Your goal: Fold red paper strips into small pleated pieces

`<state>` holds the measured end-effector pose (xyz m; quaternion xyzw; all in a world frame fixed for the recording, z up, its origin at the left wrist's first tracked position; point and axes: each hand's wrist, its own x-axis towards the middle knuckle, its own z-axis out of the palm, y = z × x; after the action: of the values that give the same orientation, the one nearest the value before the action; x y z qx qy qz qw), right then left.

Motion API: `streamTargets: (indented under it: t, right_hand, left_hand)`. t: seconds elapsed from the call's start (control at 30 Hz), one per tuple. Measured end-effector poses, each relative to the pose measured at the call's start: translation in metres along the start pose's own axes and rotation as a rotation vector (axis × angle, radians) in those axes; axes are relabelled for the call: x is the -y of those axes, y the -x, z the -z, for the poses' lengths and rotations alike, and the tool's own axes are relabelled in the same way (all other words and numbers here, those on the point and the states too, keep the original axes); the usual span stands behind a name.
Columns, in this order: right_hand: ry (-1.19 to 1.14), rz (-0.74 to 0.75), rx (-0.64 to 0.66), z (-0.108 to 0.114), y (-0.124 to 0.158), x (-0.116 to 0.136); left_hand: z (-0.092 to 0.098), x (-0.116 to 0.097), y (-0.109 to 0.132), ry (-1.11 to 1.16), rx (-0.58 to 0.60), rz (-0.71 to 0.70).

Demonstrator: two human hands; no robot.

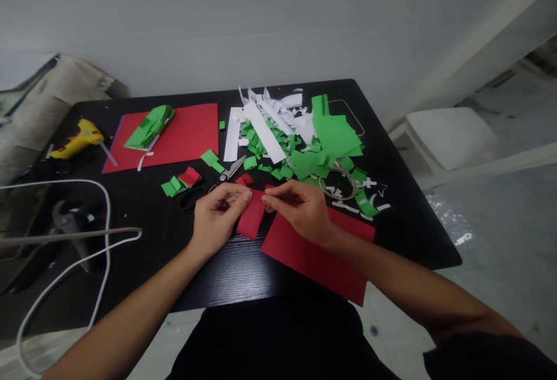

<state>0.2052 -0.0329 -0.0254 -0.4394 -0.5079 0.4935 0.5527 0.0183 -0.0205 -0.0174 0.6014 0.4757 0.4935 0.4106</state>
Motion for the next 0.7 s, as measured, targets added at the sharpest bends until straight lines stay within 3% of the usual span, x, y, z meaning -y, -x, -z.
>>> streamTargets:
  t: [0.33,0.57,0.7]
  right_hand:
    - [0.013,-0.015,0.027,0.0016,-0.0011,0.0025]
    - [0.104,-0.041,0.155,0.006,-0.0052,-0.0007]
    - [0.064,-0.103,0.236,0.0062,-0.0072,-0.0048]
  left_hand:
    - [-0.0001,0.0034,0.0007,-0.022,0.013,-0.008]
    - [0.0017,-0.0015,-0.0008,-0.132,0.134,-0.089]
    - [-0.0002,-0.001,-0.0015,-0.15,0.176,-0.062]
